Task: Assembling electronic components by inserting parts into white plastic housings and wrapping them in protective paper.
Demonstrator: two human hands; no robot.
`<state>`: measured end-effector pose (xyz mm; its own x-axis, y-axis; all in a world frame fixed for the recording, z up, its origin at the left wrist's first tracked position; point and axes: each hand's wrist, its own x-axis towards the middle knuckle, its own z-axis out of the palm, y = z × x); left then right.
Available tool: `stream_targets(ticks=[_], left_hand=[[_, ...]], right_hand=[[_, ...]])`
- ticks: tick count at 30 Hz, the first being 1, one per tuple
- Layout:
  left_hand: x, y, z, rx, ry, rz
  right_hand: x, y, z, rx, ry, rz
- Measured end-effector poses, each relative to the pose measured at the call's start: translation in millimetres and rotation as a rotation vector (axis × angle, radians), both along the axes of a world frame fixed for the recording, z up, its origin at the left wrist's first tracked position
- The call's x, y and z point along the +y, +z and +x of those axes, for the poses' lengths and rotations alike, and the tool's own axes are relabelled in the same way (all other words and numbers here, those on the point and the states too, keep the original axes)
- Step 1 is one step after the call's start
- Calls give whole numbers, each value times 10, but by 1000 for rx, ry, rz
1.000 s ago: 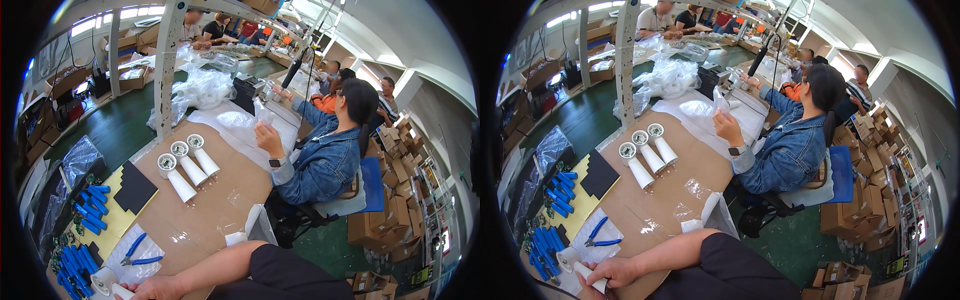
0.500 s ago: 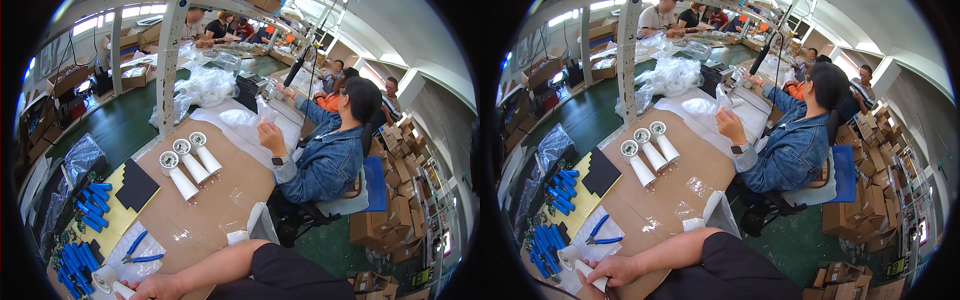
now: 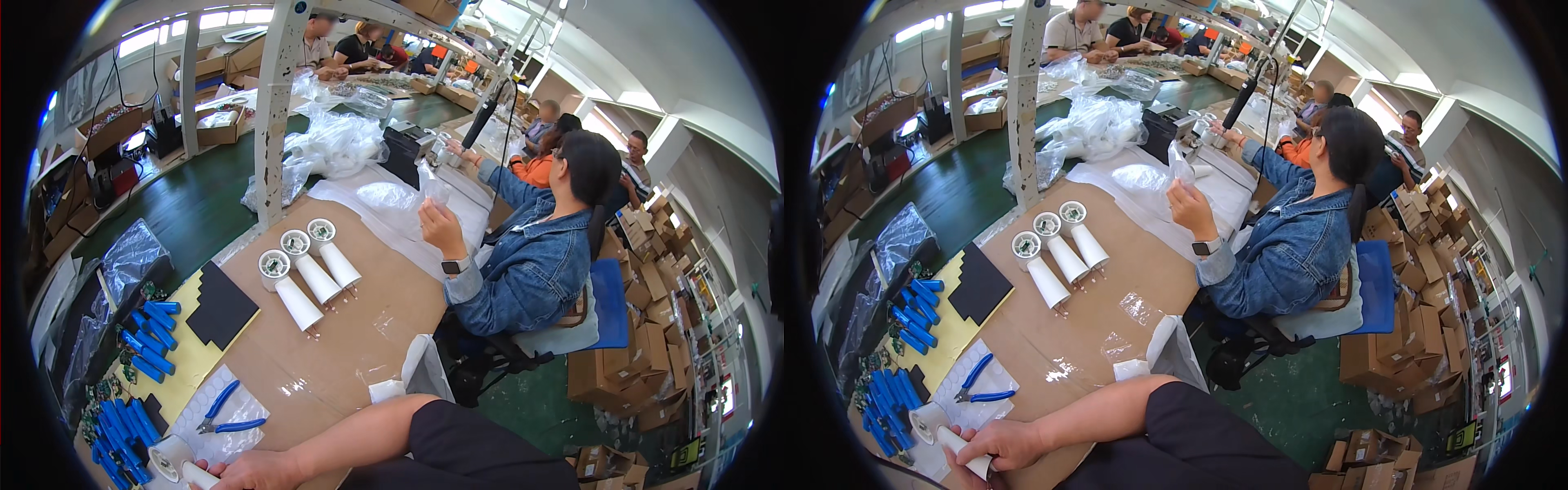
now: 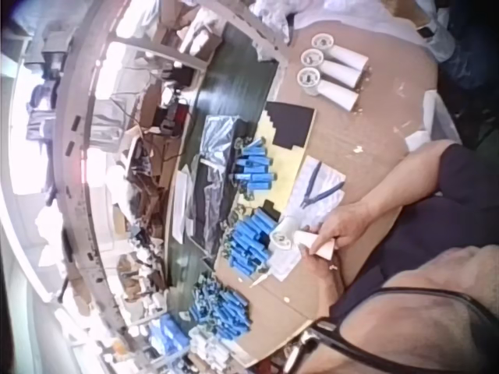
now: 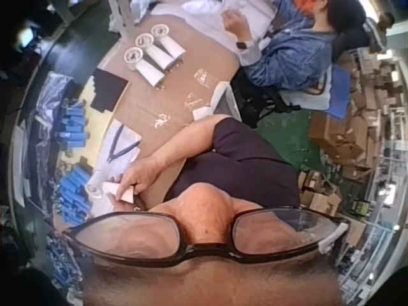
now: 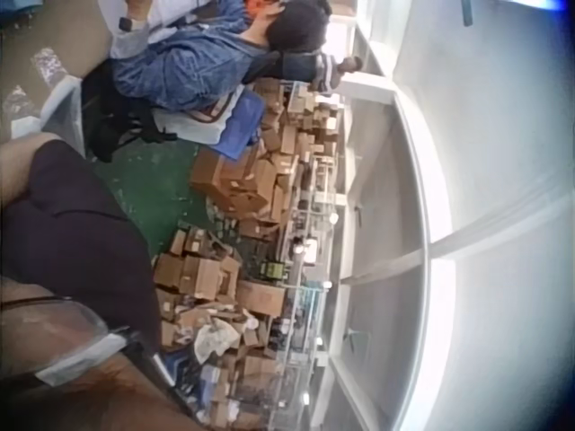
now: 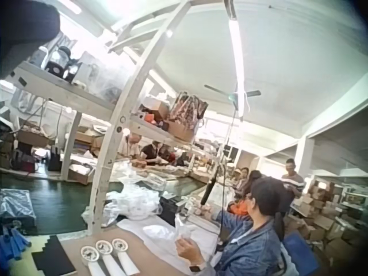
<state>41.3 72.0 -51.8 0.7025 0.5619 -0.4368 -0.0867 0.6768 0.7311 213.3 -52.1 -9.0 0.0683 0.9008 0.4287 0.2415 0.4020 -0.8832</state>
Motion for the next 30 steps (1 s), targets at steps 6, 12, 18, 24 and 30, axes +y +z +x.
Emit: stream_targets(ticks=[6, 12, 18, 24, 30], left_hand=[[-8, -6, 4, 6, 8, -11], [-9, 20, -10, 40, 24, -40], [-35, 95, 106, 196, 96, -90], [61, -211, -62, -189, -12, -47], [9, -78, 37, -149, -8, 44]], right_hand=[[4, -2, 0, -11, 6, 31], [-3, 20, -10, -12, -4, 2], [1, -68, -22, -23, -21, 57], [67, -83, -63, -36, -12, -17], [58, -152, -41, -60, -27, -76]])
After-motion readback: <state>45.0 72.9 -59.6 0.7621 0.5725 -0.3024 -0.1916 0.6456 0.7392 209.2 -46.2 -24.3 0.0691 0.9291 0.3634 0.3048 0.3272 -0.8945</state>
